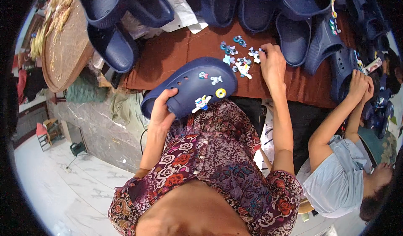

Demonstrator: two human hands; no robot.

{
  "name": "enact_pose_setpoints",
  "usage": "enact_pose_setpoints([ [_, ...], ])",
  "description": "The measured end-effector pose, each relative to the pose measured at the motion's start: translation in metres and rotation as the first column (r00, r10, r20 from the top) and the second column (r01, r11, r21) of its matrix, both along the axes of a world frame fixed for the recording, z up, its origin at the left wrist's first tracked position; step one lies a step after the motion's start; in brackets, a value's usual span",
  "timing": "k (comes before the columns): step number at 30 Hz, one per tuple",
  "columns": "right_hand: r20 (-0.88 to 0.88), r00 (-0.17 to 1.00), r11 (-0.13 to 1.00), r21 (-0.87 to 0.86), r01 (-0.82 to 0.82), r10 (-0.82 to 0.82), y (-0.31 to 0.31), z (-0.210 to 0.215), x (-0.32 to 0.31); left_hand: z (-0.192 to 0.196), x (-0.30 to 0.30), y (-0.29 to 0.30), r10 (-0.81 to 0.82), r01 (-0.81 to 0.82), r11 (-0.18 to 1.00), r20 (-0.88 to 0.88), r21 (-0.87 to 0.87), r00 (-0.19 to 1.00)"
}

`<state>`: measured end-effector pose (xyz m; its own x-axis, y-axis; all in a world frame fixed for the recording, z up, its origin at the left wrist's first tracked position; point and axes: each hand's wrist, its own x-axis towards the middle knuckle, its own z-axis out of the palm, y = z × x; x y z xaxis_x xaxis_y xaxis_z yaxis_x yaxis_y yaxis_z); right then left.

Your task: Attaching decorative charms to the holes of blue plastic clogs.

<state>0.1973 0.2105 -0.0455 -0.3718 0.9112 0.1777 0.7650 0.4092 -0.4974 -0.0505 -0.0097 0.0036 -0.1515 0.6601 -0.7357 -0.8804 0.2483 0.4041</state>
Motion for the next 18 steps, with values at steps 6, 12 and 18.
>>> enact_pose_setpoints([
  [6,-0.013,1.0,1.0,-0.016,-0.017,0.017,-0.005,0.024,-0.014,0.004,0.007,0.008,-0.024,0.021,0.998,0.055,0.053,0.998],
  [12,-0.341,0.919,0.915,-0.271,-0.298,0.197,-0.032,0.062,-0.046,0.004,0.011,0.015,-0.084,0.078,0.992,0.059,0.101,0.995],
  [18,-0.397,0.806,0.805,-0.223,-0.549,0.44,-0.057,0.065,-0.08,0.008,0.016,0.02,-0.086,0.079,0.994,0.108,0.068,0.99],
])
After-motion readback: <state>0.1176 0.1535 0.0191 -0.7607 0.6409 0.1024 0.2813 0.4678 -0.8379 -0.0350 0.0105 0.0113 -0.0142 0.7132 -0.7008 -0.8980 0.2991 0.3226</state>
